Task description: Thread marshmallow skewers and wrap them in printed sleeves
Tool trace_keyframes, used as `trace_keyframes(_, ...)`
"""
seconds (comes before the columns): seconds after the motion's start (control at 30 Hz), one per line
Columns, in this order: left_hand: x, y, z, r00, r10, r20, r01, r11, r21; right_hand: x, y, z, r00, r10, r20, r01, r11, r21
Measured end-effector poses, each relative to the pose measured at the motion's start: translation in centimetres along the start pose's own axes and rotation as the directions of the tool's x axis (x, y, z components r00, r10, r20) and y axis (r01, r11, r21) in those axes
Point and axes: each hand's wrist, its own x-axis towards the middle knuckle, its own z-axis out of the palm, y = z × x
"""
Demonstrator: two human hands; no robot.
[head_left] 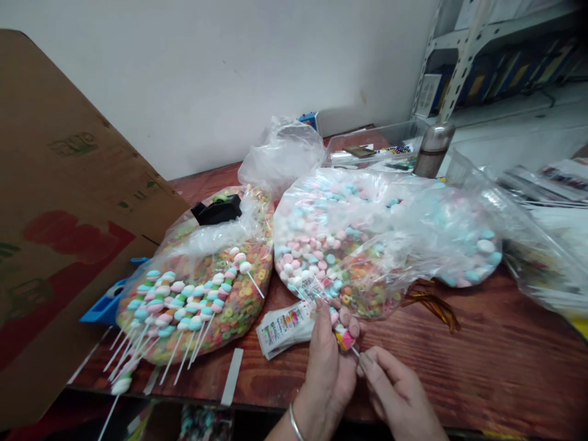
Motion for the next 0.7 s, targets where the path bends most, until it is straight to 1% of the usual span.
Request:
trace_keyframes(0.03, -0.2, -0.4, -0.1, 1.000, -0.007, 0.013, 0.007, 1.000, 0.010, 0.2, -0.3, 0.4, 0.989, 0.143, 0.042, -0.148, 0.969, 0.198)
trace_keyframes(0.07, -0.5, -0.7, -0.3, 1.000, -0.020, 0.023, 0.020, 1.000, 0.019, 0.4, -0.5, 0.7, 0.970, 0.229, 0.085, -0.244, 0.908, 0.341)
trace_keyframes(0.1, -0.7, -1.0, -0.4, 0.999, -0.040, 0.030, 0.039, 0.999, 0.030, 0.6, -0.8, 0.9, 0.956, 0.271, 0.111, -0.292, 0.858, 0.423)
trace_keyframes(0.13, -0.8, -1.3, -0.6, 0.997, -0.063, 0.036, 0.061, 0.997, 0.045, 0.7, -1.0, 1.0, 0.954, 0.281, 0.104, -0.297, 0.838, 0.457)
trace_keyframes(0.17, -0.8, -1.4, -0.7, 0.996, -0.077, 0.037, 0.075, 0.995, 0.060, 0.9, -1.1, 1.0, 0.960, 0.270, 0.077, -0.275, 0.849, 0.451)
trace_keyframes(0.23, -0.6, -1.2, -0.9, 0.998, -0.061, 0.011, 0.060, 0.995, 0.085, 1.0, -1.1, 0.6, 0.980, 0.198, -0.003, -0.185, 0.922, 0.339)
trace_keyframes(0.3, -0.2, -0.5, -0.9, 1.000, -0.008, -0.030, 0.010, 0.996, 0.091, 0.9, -1.0, 0.0, 0.995, 0.081, -0.054, -0.074, 0.990, 0.119)
trace_keyframes(0.33, 0.1, -0.1, -0.8, 0.999, 0.012, -0.049, -0.008, 0.996, 0.088, 0.7, -1.0, -0.3, 0.998, 0.021, -0.060, -0.021, 1.000, -0.013)
trace_keyframes(0.37, 0.4, 0.4, -0.7, 0.998, 0.015, -0.061, -0.010, 0.997, 0.079, 0.6, -0.9, -0.5, 0.997, -0.039, -0.065, 0.029, 0.989, -0.147)
trace_keyframes(0.4, 0.6, 0.8, -0.6, 0.998, -0.004, -0.062, 0.008, 0.998, 0.065, 0.4, -0.8, -0.7, 0.992, -0.100, -0.074, 0.077, 0.960, -0.269)
trace_keyframes(0.47, 0.9, 1.5, -0.4, 0.998, -0.042, -0.051, 0.043, 0.999, 0.025, 0.1, -0.7, -0.8, 0.967, -0.249, -0.058, 0.194, 0.864, -0.465)
trace_keyframes(0.5, 0.9, 1.6, -0.3, 0.997, -0.049, -0.051, 0.049, 0.999, 0.005, 0.0, -0.6, -0.8, 0.938, -0.344, -0.035, 0.271, 0.796, -0.541)
trace_keyframes(0.53, 0.8, 1.6, -0.2, 0.998, -0.050, -0.048, 0.050, 0.999, -0.010, 0.0, -0.5, -0.7, 0.895, -0.446, -0.006, 0.351, 0.714, -0.606)
trace_keyframes(0.6, 0.5, 1.2, -0.2, 0.998, -0.044, -0.039, 0.044, 0.999, -0.017, 0.2, -0.4, -0.5, 0.778, -0.625, 0.062, 0.480, 0.529, -0.700)
trace_keyframes(0.63, 0.3, 0.8, -0.2, 0.998, -0.052, -0.027, 0.052, 0.999, -0.015, 0.4, -0.3, -0.4, 0.717, -0.692, 0.086, 0.516, 0.444, -0.733)
trace_keyframes(0.67, 0.1, 0.4, -0.2, 0.997, -0.072, -0.009, 0.071, 0.997, -0.013, 0.7, -0.3, -0.4, 0.673, -0.732, 0.102, 0.529, 0.381, -0.758)
trace_keyframes(0.7, -0.2, 0.0, -0.3, 0.995, -0.094, 0.010, 0.095, 0.995, -0.014, 0.9, -0.2, -0.4, 0.655, -0.747, 0.114, 0.532, 0.348, -0.772)
